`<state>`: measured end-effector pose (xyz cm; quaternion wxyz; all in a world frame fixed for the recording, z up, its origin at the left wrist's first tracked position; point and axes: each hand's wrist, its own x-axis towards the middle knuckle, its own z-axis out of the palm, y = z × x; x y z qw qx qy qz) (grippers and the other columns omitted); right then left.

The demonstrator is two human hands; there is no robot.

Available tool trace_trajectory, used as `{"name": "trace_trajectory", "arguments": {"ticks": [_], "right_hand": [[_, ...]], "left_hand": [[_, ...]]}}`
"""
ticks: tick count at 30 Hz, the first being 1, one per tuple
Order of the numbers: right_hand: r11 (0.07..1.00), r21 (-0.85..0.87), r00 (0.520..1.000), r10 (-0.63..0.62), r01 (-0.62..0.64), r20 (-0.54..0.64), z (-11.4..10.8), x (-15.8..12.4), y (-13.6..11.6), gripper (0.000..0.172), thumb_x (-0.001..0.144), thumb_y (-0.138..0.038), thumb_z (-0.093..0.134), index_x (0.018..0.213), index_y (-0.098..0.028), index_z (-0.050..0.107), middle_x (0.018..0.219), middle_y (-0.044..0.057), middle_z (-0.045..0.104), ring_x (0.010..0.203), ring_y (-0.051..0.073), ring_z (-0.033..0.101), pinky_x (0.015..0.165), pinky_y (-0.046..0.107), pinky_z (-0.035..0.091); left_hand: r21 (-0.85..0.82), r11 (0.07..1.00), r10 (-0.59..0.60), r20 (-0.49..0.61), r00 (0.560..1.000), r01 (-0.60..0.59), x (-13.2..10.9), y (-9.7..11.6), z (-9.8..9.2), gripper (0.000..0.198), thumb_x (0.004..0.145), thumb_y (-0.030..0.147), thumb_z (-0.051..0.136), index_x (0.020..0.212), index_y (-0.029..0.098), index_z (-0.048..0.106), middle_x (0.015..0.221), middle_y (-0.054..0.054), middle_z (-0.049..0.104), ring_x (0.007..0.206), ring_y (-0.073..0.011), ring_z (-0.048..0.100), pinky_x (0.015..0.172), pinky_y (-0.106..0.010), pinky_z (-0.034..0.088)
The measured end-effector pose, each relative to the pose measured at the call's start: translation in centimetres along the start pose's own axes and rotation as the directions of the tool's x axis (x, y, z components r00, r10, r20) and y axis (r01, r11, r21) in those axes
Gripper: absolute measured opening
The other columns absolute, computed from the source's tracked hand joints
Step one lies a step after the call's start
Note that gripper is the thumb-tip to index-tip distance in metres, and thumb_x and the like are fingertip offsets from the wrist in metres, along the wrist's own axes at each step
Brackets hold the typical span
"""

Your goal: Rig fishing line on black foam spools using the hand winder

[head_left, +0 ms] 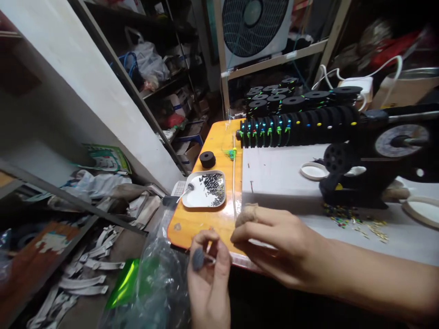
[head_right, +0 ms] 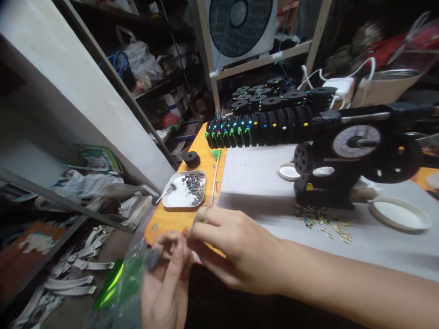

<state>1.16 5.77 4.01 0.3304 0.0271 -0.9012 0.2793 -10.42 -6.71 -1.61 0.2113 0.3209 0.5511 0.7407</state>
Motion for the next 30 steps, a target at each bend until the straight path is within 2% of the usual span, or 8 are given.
{"name": "trace_trajectory", "arguments": {"ticks": [3,8,15,18,21,25,27,30], "right_hand": [[0.993,0.067,0.990,0.106,-0.100,-0.095,-0.1,0.0,0.5,0.010,0.087,-0.009,0.054,0.088,-0.012,0.064,0.079,0.005,0.058,0.072,0.012,0.051,0.063,0.022,0.042],[0.959,0.121,0.958,0.269,-0.256,-0.101,0.1,-0.2,1.4,0.014,0.087,-0.013,0.058,0.080,-0.014,0.070,0.074,0.004,0.061,0.067,0.011,0.053,0.059,0.022,0.043],[0.871,0.354,0.930,0.368,-0.341,-0.008,0.4,-0.6,1.8,0.017,0.089,-0.026,0.062,0.083,-0.015,0.074,0.079,0.005,0.065,0.060,0.010,0.061,0.059,0.023,0.050],[0.902,0.289,0.935,0.349,-0.320,-0.055,0.3,-0.4,1.4,0.011,0.086,-0.019,0.063,0.080,-0.016,0.072,0.076,0.004,0.065,0.063,0.010,0.060,0.057,0.022,0.048],[0.928,0.204,0.939,0.334,-0.313,-0.079,0.3,-0.3,1.0,0.010,0.083,-0.013,0.062,0.076,-0.015,0.070,0.068,0.001,0.060,0.060,0.009,0.053,0.053,0.021,0.043],[0.942,0.167,0.948,0.307,-0.291,-0.079,0.3,-0.4,0.8,0.010,0.083,-0.012,0.061,0.077,-0.015,0.069,0.068,0.000,0.059,0.060,0.008,0.051,0.053,0.020,0.042],[0.955,0.153,0.959,0.270,-0.255,-0.086,0.3,-0.6,0.9,0.008,0.084,-0.011,0.062,0.081,-0.016,0.069,0.071,0.001,0.061,0.063,0.008,0.053,0.055,0.019,0.042],[0.981,0.123,0.984,0.163,-0.154,-0.075,0.3,-0.9,1.1,0.010,0.084,-0.009,0.063,0.089,-0.015,0.069,0.080,0.005,0.062,0.071,0.010,0.055,0.060,0.020,0.044]], "left_hand": [[-0.297,0.909,-0.268,0.126,0.955,0.294,-0.4,-0.8,1.1,0.018,0.093,0.033,0.055,0.107,0.023,0.062,0.096,-0.006,0.063,0.082,-0.0132,0.063,0.072,-0.024,0.054],[-0.291,0.856,-0.407,0.133,0.904,0.428,-0.7,-1.7,1.9,0.025,0.092,0.040,0.056,0.100,0.018,0.065,0.092,-0.007,0.067,0.086,-0.0163,0.065,0.074,-0.026,0.054],[0.080,0.935,-0.352,0.091,0.932,0.346,-0.6,-0.8,2.6,0.035,0.091,0.048,0.054,0.090,0.015,0.066,0.066,-0.001,0.055,0.068,-0.0143,0.057,0.064,-0.024,0.047],[0.231,0.935,-0.291,0.064,0.955,0.269,-0.6,-0.2,2.6,0.039,0.093,0.050,0.050,0.085,0.016,0.067,0.065,-0.001,0.053,0.061,-0.0125,0.050,0.058,-0.024,0.041],[0.294,0.939,-0.211,0.091,0.973,0.176,-0.7,0.0,2.7,0.041,0.094,0.050,0.046,0.089,0.017,0.071,0.069,-0.003,0.057,0.065,-0.0147,0.051,0.067,-0.027,0.044],[0.073,0.963,-0.256,-0.029,0.966,0.258,-1.2,-0.7,2.9,0.031,0.089,0.046,0.058,0.107,0.021,0.065,0.091,-0.005,0.064,0.085,-0.0173,0.059,0.080,-0.028,0.047],[-0.149,0.954,-0.276,-0.091,0.957,0.261,-1.4,-1.2,2.8,0.026,0.089,0.041,0.061,0.109,0.025,0.058,0.082,0.000,0.060,0.076,-0.0118,0.057,0.074,-0.023,0.047],[-0.307,0.936,-0.197,-0.054,0.979,0.171,-1.4,-1.5,2.5,0.015,0.095,0.036,0.052,0.090,0.022,0.054,0.060,0.007,0.041,0.053,-0.0058,0.039,0.058,-0.017,0.039]]}}
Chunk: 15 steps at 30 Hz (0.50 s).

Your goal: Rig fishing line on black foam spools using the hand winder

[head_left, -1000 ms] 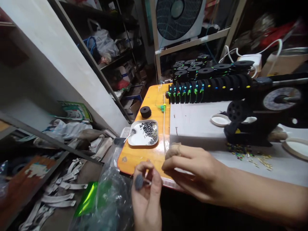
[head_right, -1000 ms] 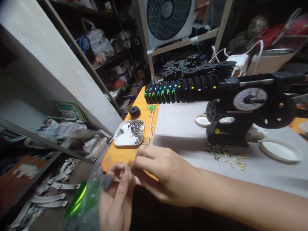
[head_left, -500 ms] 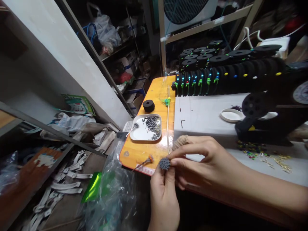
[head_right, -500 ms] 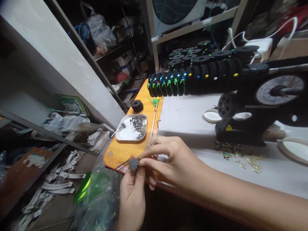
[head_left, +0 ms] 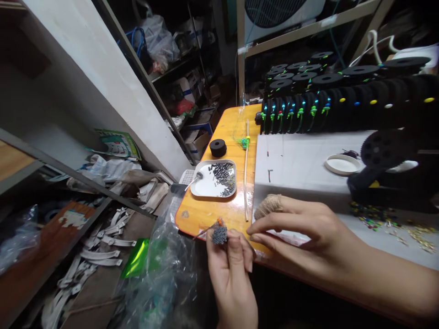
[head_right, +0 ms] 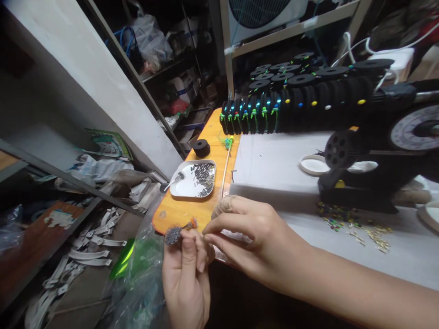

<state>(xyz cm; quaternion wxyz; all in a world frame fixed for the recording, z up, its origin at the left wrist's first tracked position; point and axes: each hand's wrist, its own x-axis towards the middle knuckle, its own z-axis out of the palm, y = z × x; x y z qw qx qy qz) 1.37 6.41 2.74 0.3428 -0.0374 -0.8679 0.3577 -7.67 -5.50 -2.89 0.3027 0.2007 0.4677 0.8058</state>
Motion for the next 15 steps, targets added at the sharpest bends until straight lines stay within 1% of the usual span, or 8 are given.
{"name": "trace_trajectory", "arguments": {"ticks": [1,3,7,10,12,15], "right_hand": [[0.999,-0.022,0.999,-0.031,0.031,0.013,0.0,0.0,0.1,0.011,0.084,-0.009,0.062,0.091,-0.014,0.069,0.082,0.006,0.062,0.073,0.011,0.055,0.062,0.021,0.044],[0.995,-0.073,0.997,-0.066,0.069,0.037,0.0,-0.1,0.4,0.010,0.085,-0.010,0.061,0.091,-0.015,0.068,0.081,0.006,0.061,0.075,0.012,0.054,0.063,0.022,0.043],[0.991,-0.111,0.995,-0.072,0.079,0.063,0.3,-0.1,0.5,0.008,0.086,-0.012,0.063,0.092,-0.016,0.067,0.082,0.005,0.059,0.076,0.013,0.052,0.062,0.023,0.041],[0.987,-0.130,0.994,-0.079,0.089,0.076,0.5,-0.3,0.4,0.006,0.085,-0.012,0.064,0.089,-0.017,0.066,0.083,0.005,0.059,0.076,0.012,0.051,0.062,0.024,0.040],[0.983,-0.152,0.993,-0.089,0.100,0.076,0.5,-0.3,0.3,0.008,0.085,-0.011,0.064,0.091,-0.017,0.065,0.083,0.004,0.058,0.075,0.012,0.050,0.061,0.024,0.039],[0.976,-0.180,0.992,-0.108,0.119,0.067,0.4,-0.4,0.2,0.013,0.083,-0.011,0.066,0.095,-0.017,0.065,0.084,0.004,0.059,0.075,0.012,0.050,0.061,0.024,0.039]], "left_hand": [[-0.012,1.000,0.023,0.032,0.999,-0.022,0.0,0.1,-0.1,0.019,0.096,0.035,0.050,0.084,0.021,0.053,0.058,0.007,0.037,0.052,-0.0059,0.036,0.056,-0.017,0.037],[-0.021,0.999,0.030,0.072,0.997,-0.029,0.1,0.5,-0.1,0.023,0.097,0.033,0.047,0.079,0.020,0.050,0.057,0.007,0.034,0.052,-0.0066,0.034,0.055,-0.018,0.036],[-0.037,0.999,0.007,0.025,1.000,-0.006,-0.1,1.2,0.1,0.024,0.096,0.033,0.049,0.077,0.020,0.048,0.057,0.007,0.032,0.052,-0.0071,0.031,0.056,-0.019,0.035],[-0.038,0.999,-0.009,0.007,1.000,0.010,-0.1,1.2,0.2,0.025,0.095,0.035,0.051,0.076,0.020,0.048,0.057,0.007,0.032,0.053,-0.0073,0.030,0.055,-0.020,0.033],[-0.038,0.999,-0.012,0.014,1.000,0.013,0.0,1.0,0.1,0.023,0.095,0.035,0.050,0.078,0.020,0.049,0.057,0.007,0.032,0.053,-0.0074,0.031,0.055,-0.020,0.032],[-0.035,0.999,-0.003,0.053,0.999,0.005,0.2,0.6,-0.3,0.020,0.096,0.034,0.049,0.082,0.021,0.052,0.057,0.007,0.032,0.052,-0.0073,0.031,0.054,-0.019,0.032]]}}
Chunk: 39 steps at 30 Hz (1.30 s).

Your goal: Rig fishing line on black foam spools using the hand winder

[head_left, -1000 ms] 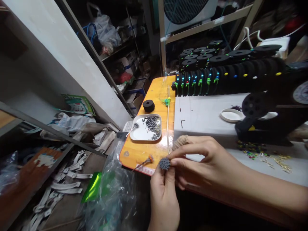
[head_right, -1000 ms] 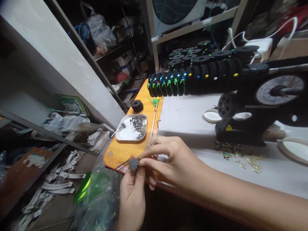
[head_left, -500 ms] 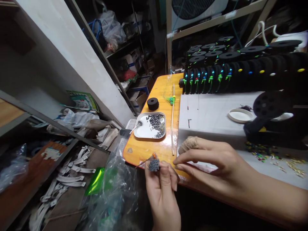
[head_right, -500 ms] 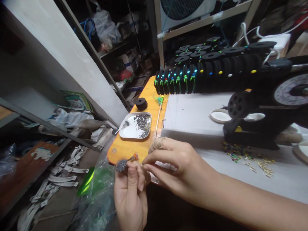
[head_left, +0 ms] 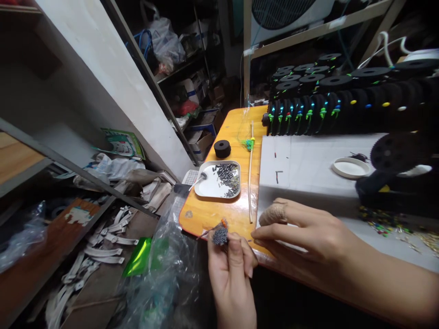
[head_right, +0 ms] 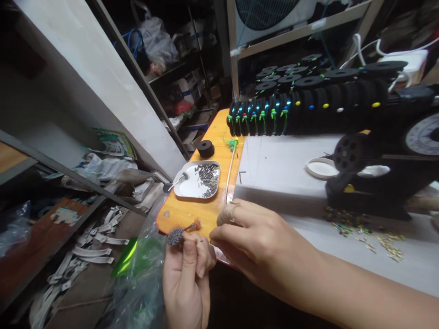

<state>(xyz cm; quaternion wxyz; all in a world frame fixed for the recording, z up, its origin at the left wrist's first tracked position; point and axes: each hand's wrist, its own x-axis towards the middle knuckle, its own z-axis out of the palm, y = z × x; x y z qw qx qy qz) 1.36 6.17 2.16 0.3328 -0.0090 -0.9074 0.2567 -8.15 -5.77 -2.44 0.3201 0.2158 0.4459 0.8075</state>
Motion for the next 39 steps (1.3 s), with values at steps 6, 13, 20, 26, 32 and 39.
{"name": "trace_trajectory", "arguments": {"ticks": [6,13,20,26,32,39], "right_hand": [[0.999,-0.041,0.999,-0.031,0.030,-0.017,-0.2,0.0,0.0,0.015,0.082,-0.011,0.068,0.096,-0.017,0.066,0.085,0.004,0.061,0.074,0.013,0.052,0.062,0.025,0.041],[0.998,0.059,0.998,0.005,-0.002,-0.056,-0.5,0.3,-0.3,0.020,0.080,-0.008,0.068,0.098,-0.018,0.068,0.082,0.004,0.063,0.073,0.010,0.058,0.061,0.018,0.047],[0.983,0.161,0.996,0.089,-0.088,-0.003,-0.3,0.1,-0.8,0.016,0.084,-0.008,0.060,0.096,-0.019,0.064,0.085,0.005,0.061,0.076,0.012,0.058,0.063,0.021,0.048],[0.995,0.072,0.993,0.076,-0.069,-0.090,-1.1,0.9,-1.1,0.011,0.086,-0.007,0.054,0.089,-0.015,0.060,0.079,0.005,0.057,0.071,0.012,0.052,0.060,0.023,0.045],[0.977,0.157,0.986,0.155,-0.143,-0.063,-1.8,1.2,-1.7,0.010,0.090,-0.009,0.053,0.092,-0.017,0.058,0.083,0.004,0.058,0.075,0.012,0.055,0.064,0.023,0.046],[0.995,0.098,1.000,0.004,-0.004,-0.005,-1.6,1.2,-0.9,0.008,0.088,-0.013,0.057,0.096,-0.017,0.059,0.091,0.007,0.060,0.081,0.014,0.057,0.068,0.024,0.050]], "left_hand": [[0.010,0.999,-0.037,-0.043,0.998,0.038,0.0,0.2,0.2,0.024,0.095,0.037,0.050,0.078,0.020,0.050,0.058,0.007,0.034,0.053,-0.0070,0.031,0.055,-0.019,0.031],[-0.015,0.993,-0.120,-0.159,0.980,0.119,-0.5,-0.1,0.7,0.021,0.088,0.040,0.062,0.099,0.024,0.054,0.058,0.008,0.042,0.053,-0.0050,0.038,0.056,-0.016,0.037],[-0.112,0.990,0.060,-0.173,0.983,-0.080,-0.1,0.1,1.2,0.013,0.086,0.037,0.065,0.084,0.024,0.063,0.096,0.000,0.064,0.095,-0.0132,0.061,0.081,-0.022,0.053],[-0.345,0.868,0.260,-0.296,0.919,-0.357,1.3,3.0,1.2,0.019,0.083,0.028,0.071,0.071,0.019,0.060,0.051,0.009,0.040,0.053,-0.0036,0.049,0.079,-0.019,0.055],[-0.021,0.991,0.129,0.005,0.992,-0.129,1.3,1.0,1.1,0.020,0.081,0.022,0.073,0.100,0.026,0.067,0.104,-0.002,0.057,0.084,-0.0103,0.058,0.073,-0.019,0.051],[-0.238,0.946,0.258,0.152,0.954,-0.218,1.5,0.5,1.9,0.006,0.088,0.027,0.065,0.082,0.027,0.063,0.070,0.004,0.062,0.064,-0.0082,0.054,0.067,-0.019,0.047]]}}
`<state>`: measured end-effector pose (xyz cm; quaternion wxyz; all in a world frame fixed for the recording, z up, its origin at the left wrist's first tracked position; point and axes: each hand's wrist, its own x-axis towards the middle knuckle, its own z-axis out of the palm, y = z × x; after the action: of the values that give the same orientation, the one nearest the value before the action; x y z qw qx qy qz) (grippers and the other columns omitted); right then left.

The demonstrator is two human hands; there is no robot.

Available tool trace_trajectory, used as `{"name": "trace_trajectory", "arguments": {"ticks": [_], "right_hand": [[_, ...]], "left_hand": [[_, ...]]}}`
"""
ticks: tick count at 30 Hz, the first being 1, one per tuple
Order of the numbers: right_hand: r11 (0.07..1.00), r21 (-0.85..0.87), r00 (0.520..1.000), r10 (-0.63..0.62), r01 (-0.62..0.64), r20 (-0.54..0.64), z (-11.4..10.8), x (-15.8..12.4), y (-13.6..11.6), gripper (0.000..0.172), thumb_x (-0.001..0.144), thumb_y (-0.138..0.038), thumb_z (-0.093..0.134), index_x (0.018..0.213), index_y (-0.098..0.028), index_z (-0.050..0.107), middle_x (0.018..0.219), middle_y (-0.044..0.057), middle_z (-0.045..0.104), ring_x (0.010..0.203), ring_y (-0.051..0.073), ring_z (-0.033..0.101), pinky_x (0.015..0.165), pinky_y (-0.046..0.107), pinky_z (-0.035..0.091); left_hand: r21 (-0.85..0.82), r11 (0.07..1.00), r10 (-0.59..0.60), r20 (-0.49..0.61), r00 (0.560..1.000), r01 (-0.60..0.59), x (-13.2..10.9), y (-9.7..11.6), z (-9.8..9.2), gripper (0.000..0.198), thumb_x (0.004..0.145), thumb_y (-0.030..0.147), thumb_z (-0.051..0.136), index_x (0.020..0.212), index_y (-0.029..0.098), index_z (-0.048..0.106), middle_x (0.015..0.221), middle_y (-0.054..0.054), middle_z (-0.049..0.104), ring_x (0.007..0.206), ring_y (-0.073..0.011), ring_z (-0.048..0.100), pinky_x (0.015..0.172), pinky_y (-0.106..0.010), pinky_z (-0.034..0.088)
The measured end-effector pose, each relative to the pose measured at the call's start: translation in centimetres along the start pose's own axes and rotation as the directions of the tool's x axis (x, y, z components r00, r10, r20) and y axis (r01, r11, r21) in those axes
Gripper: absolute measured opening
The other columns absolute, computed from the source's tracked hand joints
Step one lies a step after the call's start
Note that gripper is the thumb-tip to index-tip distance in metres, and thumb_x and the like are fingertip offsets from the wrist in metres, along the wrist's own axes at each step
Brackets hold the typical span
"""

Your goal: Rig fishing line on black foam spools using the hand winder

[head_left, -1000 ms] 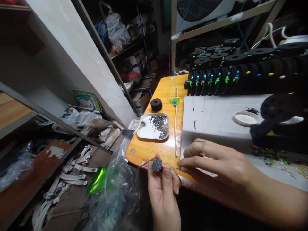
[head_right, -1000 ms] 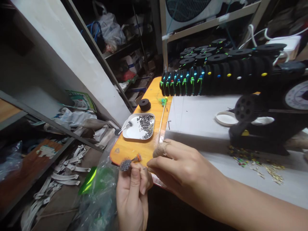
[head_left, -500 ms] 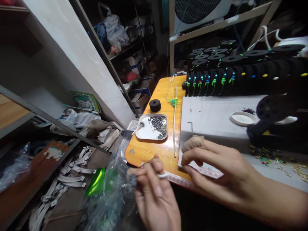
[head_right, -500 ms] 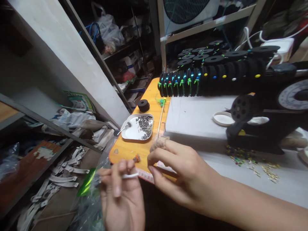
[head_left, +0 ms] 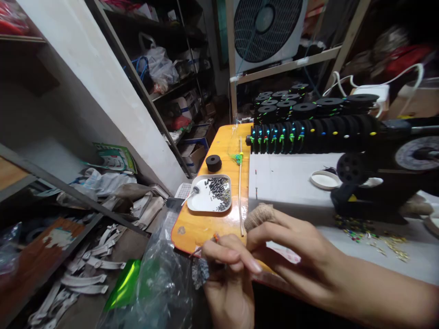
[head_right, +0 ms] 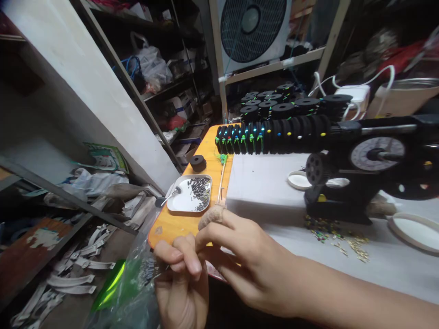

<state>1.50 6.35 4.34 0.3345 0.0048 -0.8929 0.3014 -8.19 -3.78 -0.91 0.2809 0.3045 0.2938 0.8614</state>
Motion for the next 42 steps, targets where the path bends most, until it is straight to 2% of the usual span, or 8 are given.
{"name": "trace_trajectory", "arguments": {"ticks": [3,8,13,20,28,35,39,42], "right_hand": [[0.890,-0.359,0.952,-0.307,0.282,-0.012,-0.5,0.8,2.1,0.012,0.089,-0.016,0.055,0.099,-0.016,0.061,0.101,0.011,0.064,0.094,0.021,0.059,0.079,0.036,0.052],[0.650,-0.672,0.897,-0.440,0.355,0.048,-3.2,2.6,3.2,0.017,0.092,-0.016,0.054,0.102,-0.021,0.067,0.111,0.009,0.069,0.113,0.022,0.056,0.092,0.044,0.050],[0.589,-0.801,0.940,-0.322,0.108,-0.110,-8.2,4.7,1.8,0.025,0.095,-0.022,0.052,0.112,-0.025,0.069,0.113,0.007,0.065,0.106,0.023,0.055,0.089,0.046,0.045],[0.526,-0.820,0.972,-0.181,0.226,0.152,-11.3,7.9,3.1,0.029,0.097,-0.020,0.043,0.109,-0.020,0.069,0.119,0.007,0.060,0.107,0.024,0.056,0.092,0.047,0.050],[0.561,-0.612,0.830,-0.394,0.557,0.395,-6.3,2.8,1.9,0.028,0.097,-0.011,0.040,0.091,-0.015,0.067,0.101,0.007,0.069,0.110,0.021,0.060,0.109,0.048,0.042],[0.805,-0.442,0.903,-0.254,0.395,0.346,-1.2,-1.6,2.7,0.030,0.099,-0.011,0.034,0.093,-0.015,0.063,0.089,0.009,0.065,0.090,0.017,0.060,0.085,0.034,0.051],[0.872,-0.376,0.936,-0.216,0.313,0.279,-1.2,-1.2,3.1,0.027,0.100,-0.014,0.035,0.094,-0.016,0.062,0.085,0.008,0.063,0.087,0.017,0.058,0.077,0.031,0.047],[0.880,-0.360,0.941,-0.226,0.309,0.253,-0.9,-1.1,2.9,0.026,0.100,-0.015,0.036,0.093,-0.017,0.061,0.084,0.008,0.062,0.083,0.017,0.057,0.074,0.031,0.045]], "left_hand": [[-0.068,0.991,-0.111,0.013,0.994,0.112,-0.6,1.1,-0.4,0.009,0.087,0.027,0.065,0.082,0.024,0.059,0.054,0.005,0.054,0.051,-0.0070,0.043,0.053,-0.016,0.038],[0.000,0.989,-0.148,-0.028,0.989,0.148,-1.3,1.8,-2.4,0.014,0.083,0.027,0.070,0.077,0.021,0.059,0.052,0.004,0.051,0.047,-0.0063,0.038,0.045,-0.017,0.030],[0.168,0.982,-0.056,-0.156,0.986,0.082,-0.9,1.3,-3.8,0.014,0.081,0.029,0.073,0.078,0.021,0.061,0.057,0.003,0.055,0.054,-0.0065,0.044,0.050,-0.014,0.034],[0.228,0.969,-0.033,-0.248,0.968,0.091,-0.7,1.0,-3.7,0.017,0.078,0.032,0.075,0.077,0.022,0.062,0.057,0.003,0.055,0.054,-0.0079,0.046,0.050,-0.014,0.036],[0.358,0.909,-0.098,-0.314,0.945,0.213,-0.5,0.5,-4.1,0.025,0.073,0.038,0.079,0.079,0.018,0.065,0.061,0.002,0.060,0.051,-0.0083,0.049,0.055,-0.019,0.045],[0.593,0.779,-0.121,-0.173,0.978,0.201,0.0,1.6,-4.1,0.019,0.086,0.035,0.066,0.094,0.018,0.069,0.095,-0.008,0.069,0.080,-0.0152,0.062,0.072,-0.024,0.050],[0.795,0.600,0.043,-0.148,0.988,0.093,0.5,4.1,-5.4,0.026,0.087,0.034,0.064,0.110,0.023,0.068,0.118,-0.008,0.060,0.096,-0.0183,0.063,0.082,-0.028,0.051],[0.951,0.308,0.032,-0.049,0.998,0.037,1.2,5.6,-7.2,0.028,0.083,0.034,0.068,0.110,0.025,0.069,0.115,-0.007,0.058,0.099,-0.0206,0.061,0.086,-0.032,0.050]]}}
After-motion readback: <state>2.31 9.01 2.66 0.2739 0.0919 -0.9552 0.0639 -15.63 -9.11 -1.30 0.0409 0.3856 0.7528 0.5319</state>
